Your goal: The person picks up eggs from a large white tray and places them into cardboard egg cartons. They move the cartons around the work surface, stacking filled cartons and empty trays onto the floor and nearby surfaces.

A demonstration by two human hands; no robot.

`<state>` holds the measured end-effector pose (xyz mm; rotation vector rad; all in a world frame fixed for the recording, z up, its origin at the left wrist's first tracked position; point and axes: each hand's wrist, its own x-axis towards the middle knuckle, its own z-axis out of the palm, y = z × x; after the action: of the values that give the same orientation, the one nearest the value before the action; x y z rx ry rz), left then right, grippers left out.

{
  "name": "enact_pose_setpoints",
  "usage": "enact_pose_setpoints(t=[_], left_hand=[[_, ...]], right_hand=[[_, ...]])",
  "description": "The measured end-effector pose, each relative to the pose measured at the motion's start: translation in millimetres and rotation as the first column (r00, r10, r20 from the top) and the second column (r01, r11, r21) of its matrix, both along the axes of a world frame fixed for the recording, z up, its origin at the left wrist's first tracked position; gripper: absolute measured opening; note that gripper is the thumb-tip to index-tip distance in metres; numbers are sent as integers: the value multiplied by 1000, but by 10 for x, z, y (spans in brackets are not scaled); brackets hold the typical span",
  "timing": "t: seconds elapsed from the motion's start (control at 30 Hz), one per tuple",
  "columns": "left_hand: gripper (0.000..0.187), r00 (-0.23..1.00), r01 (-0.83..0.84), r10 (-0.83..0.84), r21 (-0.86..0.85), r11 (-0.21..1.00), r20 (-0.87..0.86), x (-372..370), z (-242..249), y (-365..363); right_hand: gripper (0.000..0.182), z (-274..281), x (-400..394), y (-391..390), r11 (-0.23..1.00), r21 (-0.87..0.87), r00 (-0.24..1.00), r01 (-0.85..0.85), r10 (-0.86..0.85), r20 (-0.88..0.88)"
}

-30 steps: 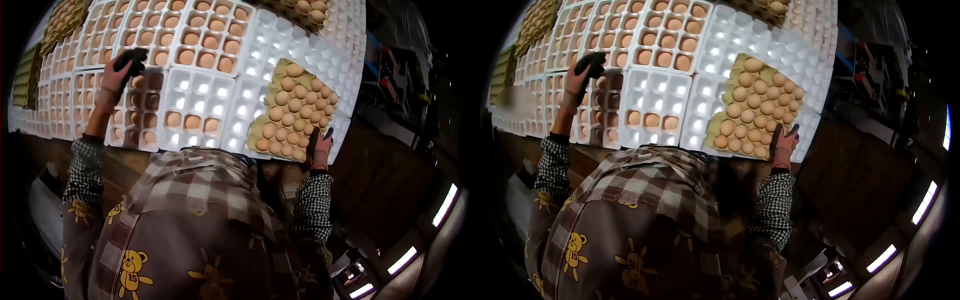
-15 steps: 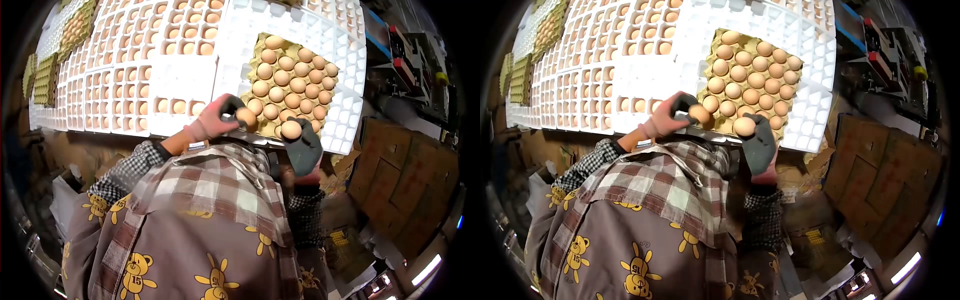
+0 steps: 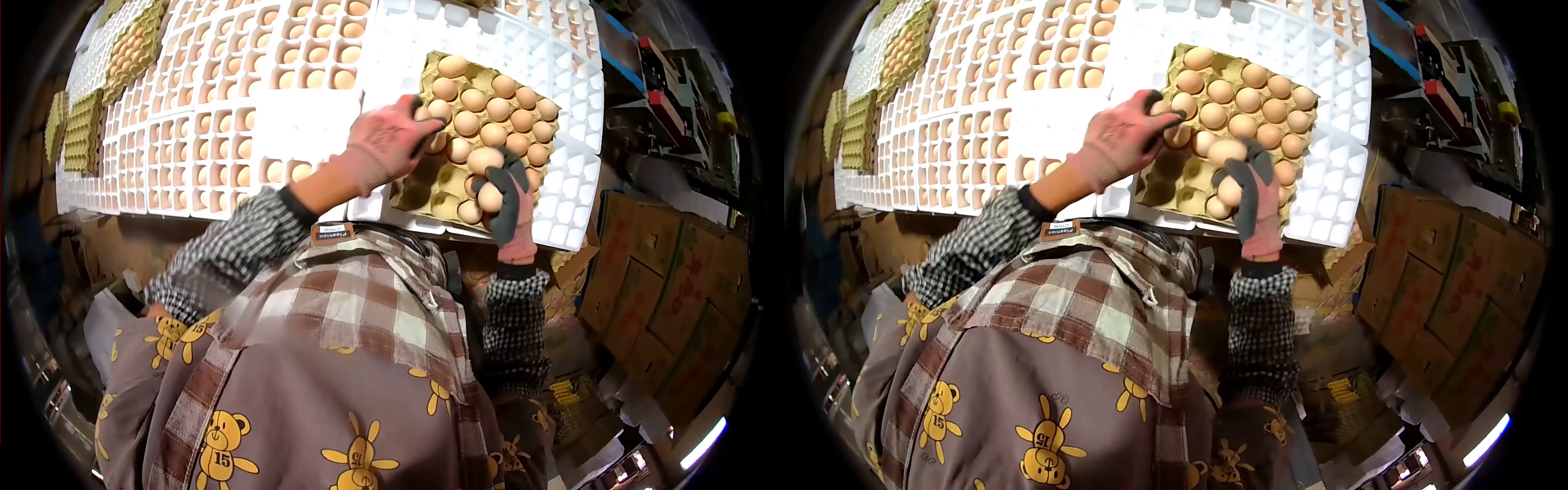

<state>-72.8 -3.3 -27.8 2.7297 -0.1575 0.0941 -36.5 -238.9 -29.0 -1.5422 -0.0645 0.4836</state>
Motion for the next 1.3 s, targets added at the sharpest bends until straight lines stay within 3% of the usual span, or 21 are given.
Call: enact_pose_setpoints(t=[0.03,0.07,0.1,0.13,0.2,0.27,0.33,0.4,0.43,0.47,0.5,0.67,0.77,0.87,0.93,1.0,1.1,1.13,1.2,1.27,1.3], left_hand=[[31,995,72,-59,178,981,-76,84,-37,-45],[24,984,133,-97,255,958,-147,111,-41,-106],[24,981,151,-102,316,937,-168,103,-14,-161],[29,984,97,-51,269,958,-172,149,-190,-190],[43,975,53,-12,178,983,-223,191,-110,-185],[49,958,-78,79,13,997,-274,71,88,40],[60,945,-287,250,-166,943,-210,-231,21,399],[59,840,-527,510,-53,848,-183,-515,87,912],[56,835,-544,543,19,839,-87,-637,-143,1171],[52,799,-541,562,151,827,-213,-662,-174,1332],[51,795,-536,552,134,833,-253,-727,-257,1464],[57,901,-433,416,-223,873,-121,-963,-435,1709],[59,940,-332,334,45,942,-61,-1280,-518,1759],[59,944,-325,328,54,944,-43,-1422,-704,1801],[54,946,-308,311,51,950,-88,-1459,-730,1819],[53,949,-313,315,54,948,-33,-1464,-808,1815],[56,949,-314,314,15,949,2,-1449,-874,1860],[52,945,-323,324,-41,945,30,-1399,-747,1877],[47,886,-445,452,-78,892,108,-1341,-678,1848],[42,882,-451,470,-231,862,32,-1132,-340,1710],[40,872,-451,489,-392,802,-3,-1002,-458,1577]], right_hand=[[26,65,55,100,998,10,998,55,-55,-40],[35,-178,188,88,940,-340,894,18,137,427],[39,-77,239,182,744,-668,787,20,401,470],[44,49,236,282,450,-887,651,108,642,405],[55,119,197,498,152,-984,618,97,766,179],[57,58,286,453,248,-963,594,103,761,260],[52,195,221,447,483,-871,789,89,500,358],[49,-20,153,395,933,-335,981,-130,170,94],[49,53,13,614,990,-100,991,-98,88,-98],[52,127,-154,935,993,2,990,-115,115,-85],[55,69,-236,1227,938,-311,924,-152,246,293],[47,-374,-211,2148,677,-735,744,-25,504,439],[46,-482,-488,2289,864,-467,749,-188,434,501],[51,-650,-724,2497,738,-629,649,-244,606,460],[52,-658,-748,2452,832,-526,763,-173,451,463],[51,-687,-775,2383,620,-783,570,51,626,532],[56,-784,-800,2257,529,-848,519,-29,733,439],[61,-719,-762,2153,681,-718,605,-143,635,481],[65,-297,-441,1723,791,-609,689,61,408,599],[60,-19,-76,1157,456,-731,668,507,328,668],[58,-177,137,889,302,-821,640,484,517,568]])
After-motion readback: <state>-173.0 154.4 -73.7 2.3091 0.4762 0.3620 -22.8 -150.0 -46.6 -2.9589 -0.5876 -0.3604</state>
